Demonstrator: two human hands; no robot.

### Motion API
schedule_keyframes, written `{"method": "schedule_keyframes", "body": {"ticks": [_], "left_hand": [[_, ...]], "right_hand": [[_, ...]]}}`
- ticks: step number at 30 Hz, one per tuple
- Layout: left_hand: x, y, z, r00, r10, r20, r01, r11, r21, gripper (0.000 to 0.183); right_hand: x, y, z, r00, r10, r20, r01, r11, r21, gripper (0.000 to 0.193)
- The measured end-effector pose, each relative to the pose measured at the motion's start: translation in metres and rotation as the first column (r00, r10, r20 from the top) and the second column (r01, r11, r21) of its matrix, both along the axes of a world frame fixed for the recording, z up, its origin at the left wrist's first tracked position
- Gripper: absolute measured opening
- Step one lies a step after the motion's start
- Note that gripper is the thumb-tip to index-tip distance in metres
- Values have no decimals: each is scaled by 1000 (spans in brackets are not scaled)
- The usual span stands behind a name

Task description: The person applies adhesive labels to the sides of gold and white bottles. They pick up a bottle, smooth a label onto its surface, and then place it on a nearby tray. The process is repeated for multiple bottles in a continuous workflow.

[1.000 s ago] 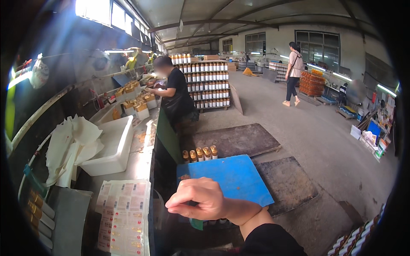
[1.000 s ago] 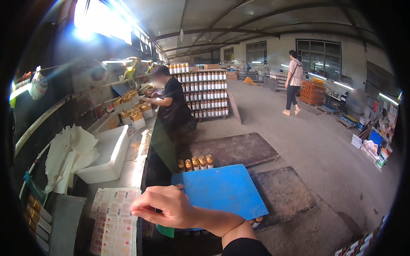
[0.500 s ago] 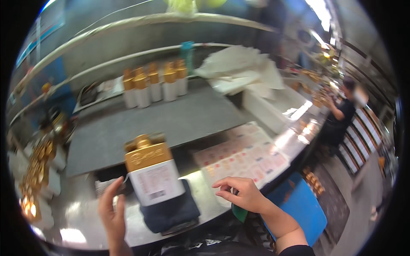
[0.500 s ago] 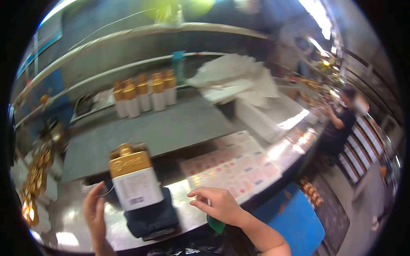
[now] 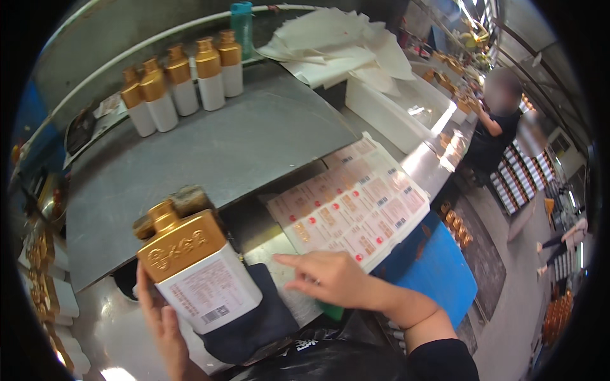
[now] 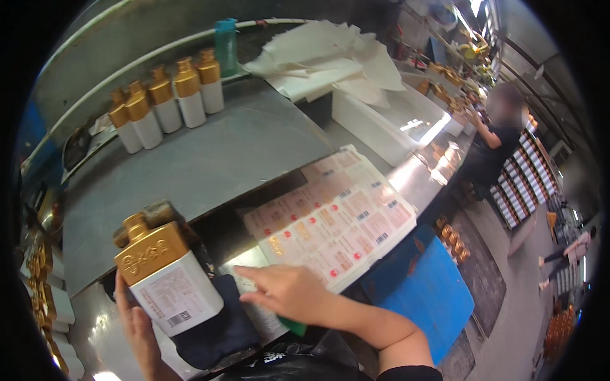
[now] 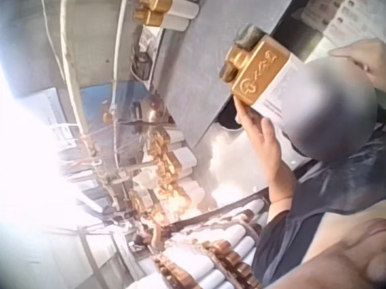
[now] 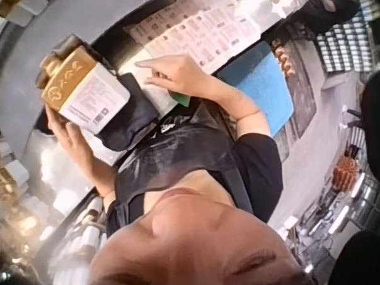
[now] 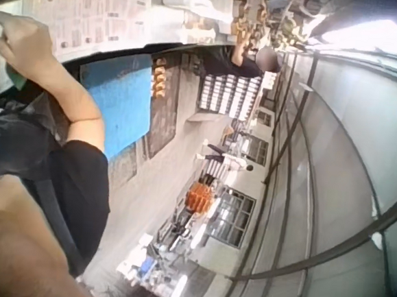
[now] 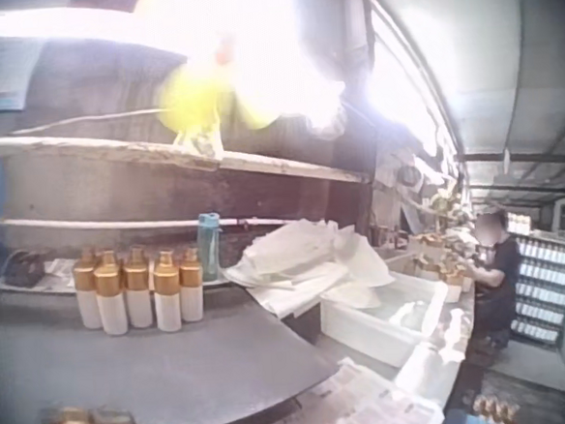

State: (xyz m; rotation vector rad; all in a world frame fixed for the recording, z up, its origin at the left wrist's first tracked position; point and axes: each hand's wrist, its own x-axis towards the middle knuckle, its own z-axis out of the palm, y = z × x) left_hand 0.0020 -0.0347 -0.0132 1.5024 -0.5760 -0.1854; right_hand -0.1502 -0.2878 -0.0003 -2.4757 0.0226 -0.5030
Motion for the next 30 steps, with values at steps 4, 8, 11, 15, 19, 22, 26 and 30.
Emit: {"method": "schedule_keyframes", "body": {"ticks": [4, 8, 11, 15, 19, 22, 26, 30], "left_hand": [[7, 3, -1, 993, 82, -83, -85, 996, -26, 76], [3, 6, 4, 981, 170, -99, -173, 985, -24, 68], [-5, 4, 8, 982, 183, -40, -185, 981, -62, 63], [-15, 9, 2, 980, 198, -3, -198, 976, -90, 56], [-18, 5, 12, 995, 56, -82, -65, 992, -112, 54], [-15, -2, 14, 998, 30, -60, -38, 989, -144, 66], [-4, -10, 10, 999, 44, 16, -43, 997, -60, 81], [1, -15, 5, 996, 73, 45, -71, 997, -34, 83]], "right_hand": [[-27, -46, -7, 973, -131, -191, 154, 982, 111, 22], [-16, -33, 0, 980, -74, -182, 114, 968, 224, 17], [3, -15, 8, 983, 14, -184, 74, 882, 466, 16], [22, 8, 20, 980, 119, -159, 30, 703, 710, 15], [37, 24, 24, 995, 63, -77, 21, 622, 783, 17], [50, 33, 25, 993, 88, -80, 6, 634, 773, 34], [68, 41, 21, 997, 67, -34, -24, 719, 695, 58], [76, 52, 23, 996, -17, -87, 66, 804, 591, 71]]}}
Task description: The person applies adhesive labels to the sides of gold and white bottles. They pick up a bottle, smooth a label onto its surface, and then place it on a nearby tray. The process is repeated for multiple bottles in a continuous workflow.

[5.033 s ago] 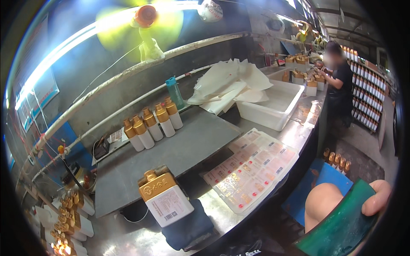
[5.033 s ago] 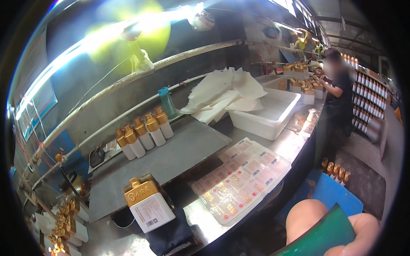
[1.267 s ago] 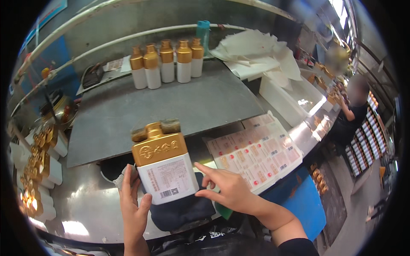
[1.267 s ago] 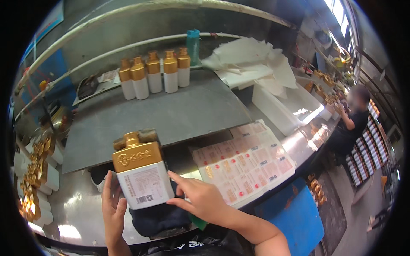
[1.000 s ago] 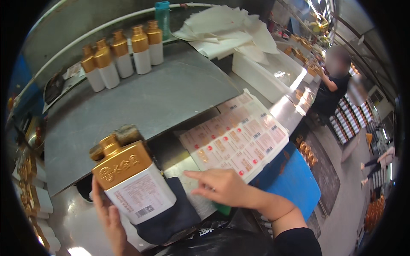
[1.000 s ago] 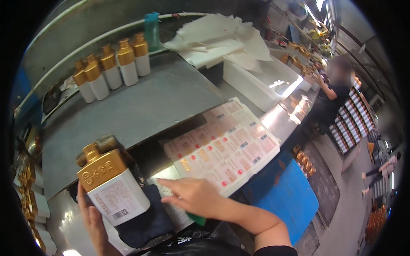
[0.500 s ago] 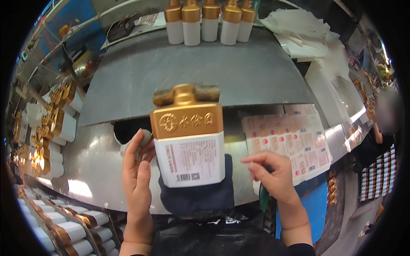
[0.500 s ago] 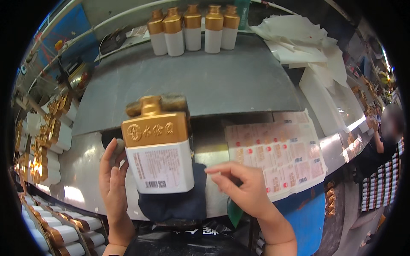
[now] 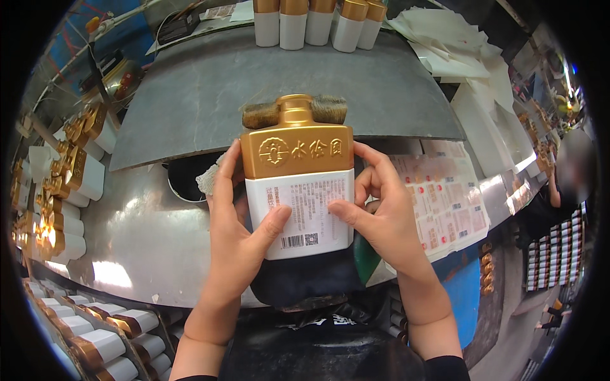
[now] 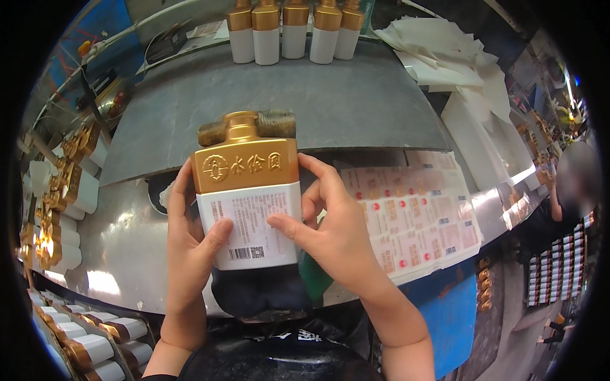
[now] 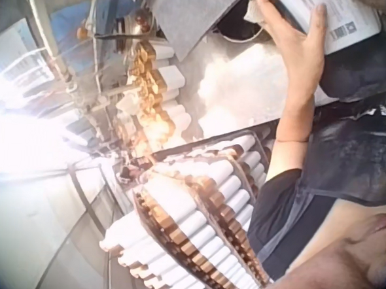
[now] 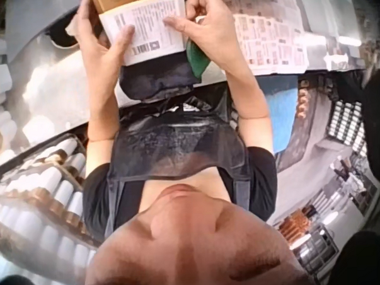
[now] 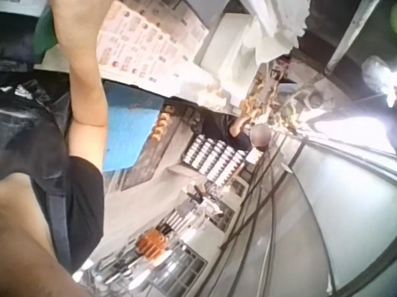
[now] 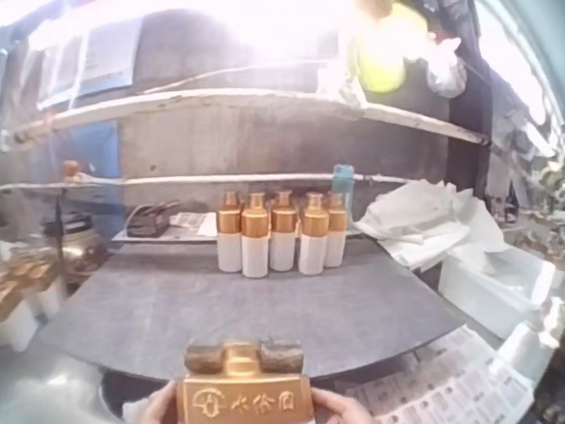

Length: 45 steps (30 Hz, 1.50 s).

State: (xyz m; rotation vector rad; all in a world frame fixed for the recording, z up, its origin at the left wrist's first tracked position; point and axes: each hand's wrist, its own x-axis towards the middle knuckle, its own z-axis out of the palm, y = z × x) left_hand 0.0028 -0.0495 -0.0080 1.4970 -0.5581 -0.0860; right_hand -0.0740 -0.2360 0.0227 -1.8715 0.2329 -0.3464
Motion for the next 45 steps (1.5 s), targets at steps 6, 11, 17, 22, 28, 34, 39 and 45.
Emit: {"method": "schedule_keyframes", "body": {"ticks": [6, 11, 17, 22, 28, 34, 39, 45], "left_hand": [[1, 3, 0, 997, -19, -79, 15, 999, -49, 81], [1, 6, 2, 993, -97, -65, 89, 989, -119, 83], [-3, 0, 4, 991, -91, -100, 78, 989, -122, 88], [-3, -2, 5, 989, -105, -101, 88, 983, -161, 84], [-5, 0, 4, 992, -82, -101, 68, 989, -134, 77], [-3, 2, 3, 993, -83, -89, 71, 989, -127, 78], [-4, 2, 6, 986, -116, -116, 95, 981, -171, 77], [-3, 3, 5, 990, -105, -94, 91, 987, -134, 76]], "right_hand": [[3, 7, 0, 999, -43, 10, 44, 995, -84, 74], [1, 7, 0, 999, -41, -6, 41, 999, 14, 75], [1, 5, 2, 1000, 4, -17, -3, 999, 50, 73], [1, 2, 3, 999, 22, -23, -21, 999, 30, 72], [0, 1, 1, 999, 34, -21, -33, 999, 39, 71], [0, 2, 3, 999, 34, -25, -33, 999, 37, 69], [0, -3, 0, 999, 48, 4, -48, 996, 69, 68], [1, 1, 3, 999, 29, -25, -27, 997, 76, 66]]}}
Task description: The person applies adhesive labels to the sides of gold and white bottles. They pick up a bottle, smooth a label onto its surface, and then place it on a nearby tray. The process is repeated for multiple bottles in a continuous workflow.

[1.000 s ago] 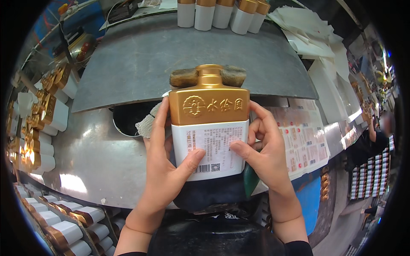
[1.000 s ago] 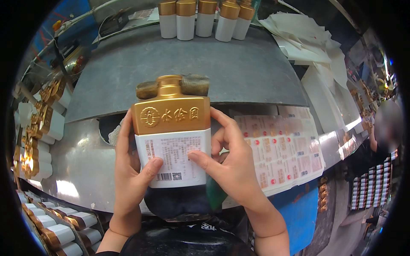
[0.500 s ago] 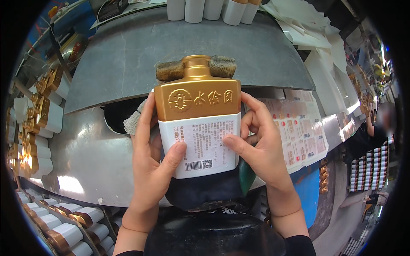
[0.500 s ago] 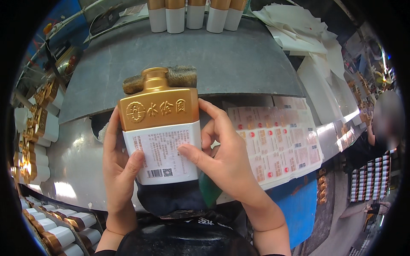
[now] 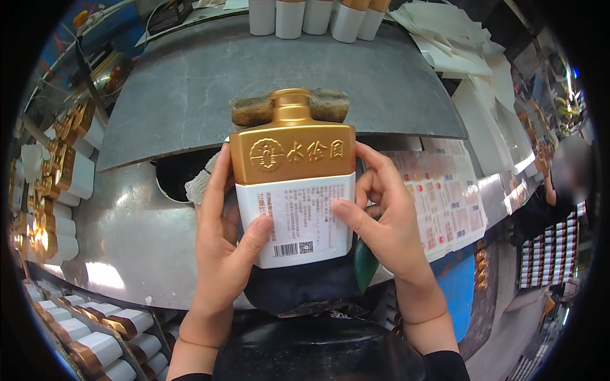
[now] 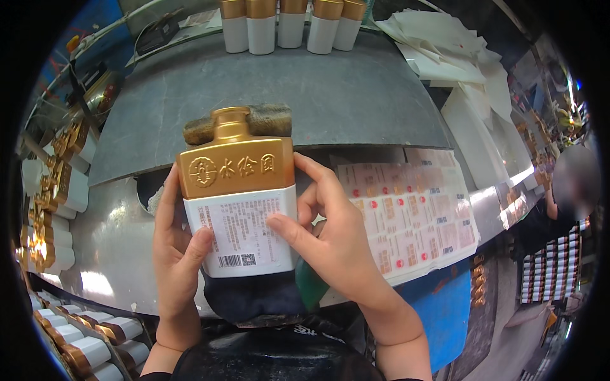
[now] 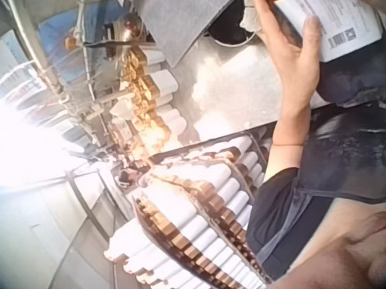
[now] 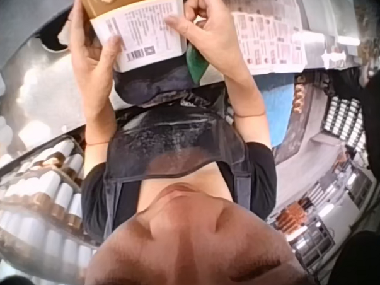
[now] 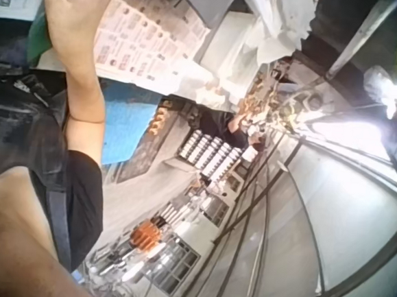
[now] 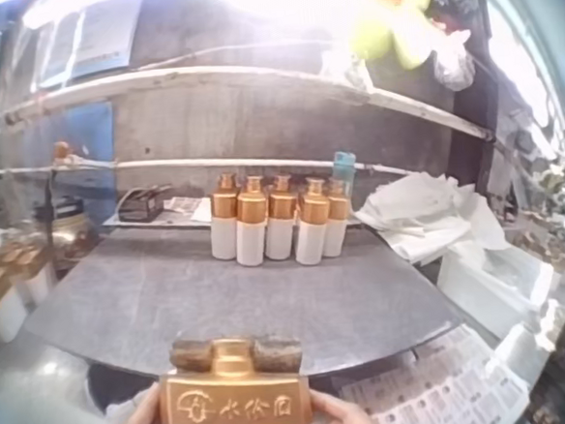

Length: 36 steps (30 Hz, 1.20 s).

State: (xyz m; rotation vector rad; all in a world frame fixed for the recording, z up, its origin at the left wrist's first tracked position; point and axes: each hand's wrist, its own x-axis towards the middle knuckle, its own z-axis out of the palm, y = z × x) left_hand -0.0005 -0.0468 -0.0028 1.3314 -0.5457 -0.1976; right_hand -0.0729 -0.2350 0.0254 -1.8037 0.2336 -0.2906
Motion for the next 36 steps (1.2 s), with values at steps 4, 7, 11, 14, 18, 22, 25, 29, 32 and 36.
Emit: {"method": "schedule_keyframes", "body": {"ticks": [4, 7, 11, 14, 18, 22, 25, 29, 32, 36], "left_hand": [[-4, -1, 6, 998, -12, -63, 11, 1000, -11, 76], [-2, 3, 1, 999, -15, -29, 15, 1000, 16, 76], [-2, 3, -2, 999, -13, -36, 12, 1000, -6, 77], [-2, 1, -1, 1000, -6, -18, 6, 1000, -13, 76], [0, 2, -4, 1000, 13, 20, -13, 1000, -9, 76], [-1, 1, -1, 999, -14, -34, 13, 999, -32, 78], [4, 7, -14, 995, -92, 43, 94, 994, -51, 86], [-8, 12, -12, 997, -69, 31, 67, 996, 58, 98], [-11, 16, -12, 996, -79, -34, 80, 996, 26, 97], [-11, 16, -10, 995, -94, -21, 96, 993, 73, 97]], "right_hand": [[-1, 1, 1, 1000, -7, 4, 7, 1000, -30, 65], [-2, 1, 2, 1000, -6, -9, 6, 998, -55, 64], [-1, 2, -2, 1000, -2, 7, 2, 1000, -20, 64], [-2, 1, -3, 1000, 0, 19, 1, 999, -33, 63], [-1, -6, 2, 999, 42, 16, -39, 988, -150, 60], [15, -73, -2, 996, -12, 83, 12, 1000, -2, 53], [5, -140, 7, 947, -319, 40, 301, 922, 243, 65], [-16, -86, 30, 964, -223, 148, 232, 972, -44, 38], [-30, -46, 38, 978, 4, 209, 51, 966, -254, 38], [-12, -6, 49, 922, 374, 103, -177, 641, -747, 41]]}}
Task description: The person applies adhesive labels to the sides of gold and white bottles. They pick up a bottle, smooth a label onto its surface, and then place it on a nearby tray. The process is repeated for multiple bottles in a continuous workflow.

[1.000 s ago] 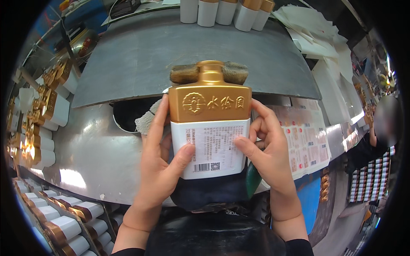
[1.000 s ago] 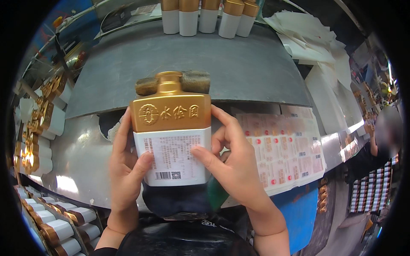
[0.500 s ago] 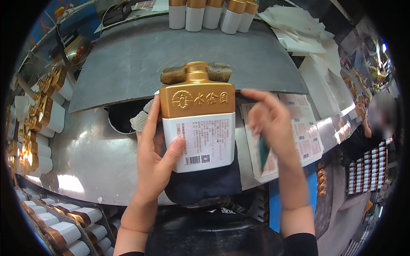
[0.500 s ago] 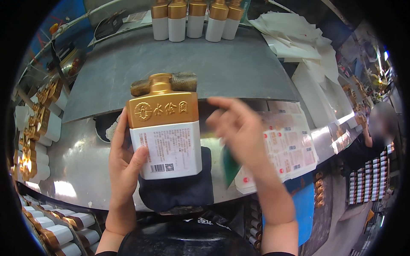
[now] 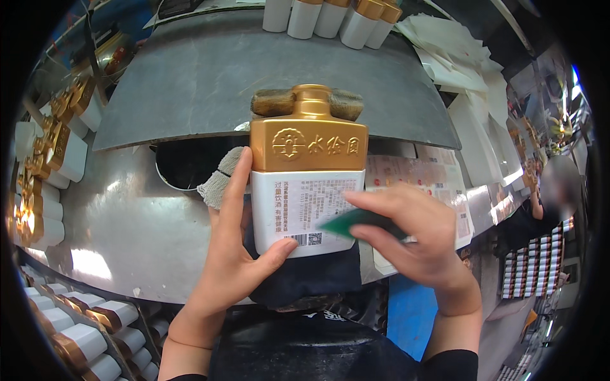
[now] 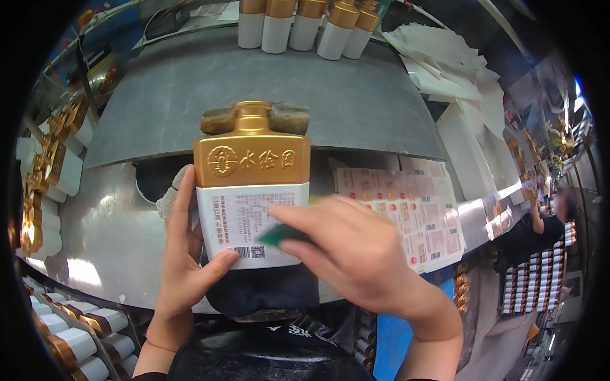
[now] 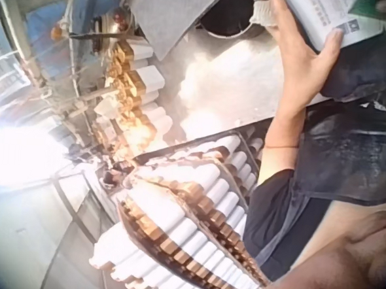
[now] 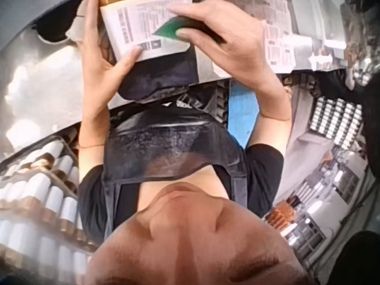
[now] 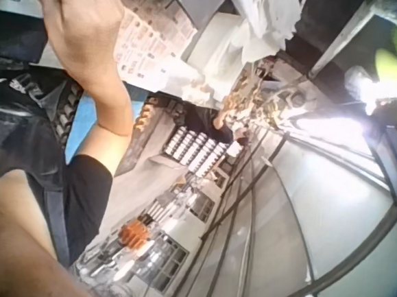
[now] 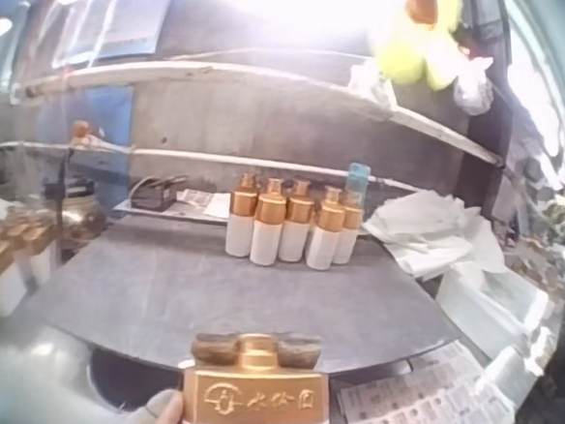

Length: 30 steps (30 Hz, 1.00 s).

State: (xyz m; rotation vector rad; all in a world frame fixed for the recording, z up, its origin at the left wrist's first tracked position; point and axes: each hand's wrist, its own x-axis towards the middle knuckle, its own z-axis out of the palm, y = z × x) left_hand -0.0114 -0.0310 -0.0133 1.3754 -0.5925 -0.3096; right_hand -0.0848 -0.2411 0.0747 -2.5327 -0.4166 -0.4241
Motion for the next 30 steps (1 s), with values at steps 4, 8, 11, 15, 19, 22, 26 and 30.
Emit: {"method": "schedule_keyframes", "body": {"ticks": [4, 8, 11, 15, 19, 22, 26, 30], "left_hand": [[-1, 8, 4, 999, 36, 20, -38, 998, 55, 90], [-2, 20, 2, 997, 12, -76, -13, 1000, -7, 71], [-5, 21, 7, 997, 6, -78, -6, 1000, -3, 65], [-10, 20, 11, 996, 86, -4, -85, 996, 26, 66], [-10, 19, 12, 998, 55, 6, -55, 998, 44, 64], [-11, 20, 13, 999, 51, -8, -51, 998, 37, 64], [-14, 20, 14, 994, 109, -9, -108, 991, 79, 64], [-12, 20, 10, 993, 112, 38, -116, 987, 114, 63]], "right_hand": [[60, 10, 4, 875, 66, 480, 24, 984, -179, 35], [14, 27, -19, 839, 350, 416, -185, 903, -387, 17], [-11, 33, -17, 841, 492, 224, -439, 864, -247, 12], [23, 0, 9, 888, 221, 404, -74, 935, -348, 17], [-21, 7, -17, 903, 352, 245, -278, 916, -288, 16], [-16, -7, -4, 949, 269, 164, -245, 958, -152, 20], [9, -28, -5, 909, 167, 382, -18, 931, -363, 20], [-36, 0, -20, 928, 332, 168, -268, 910, -316, 7]]}}
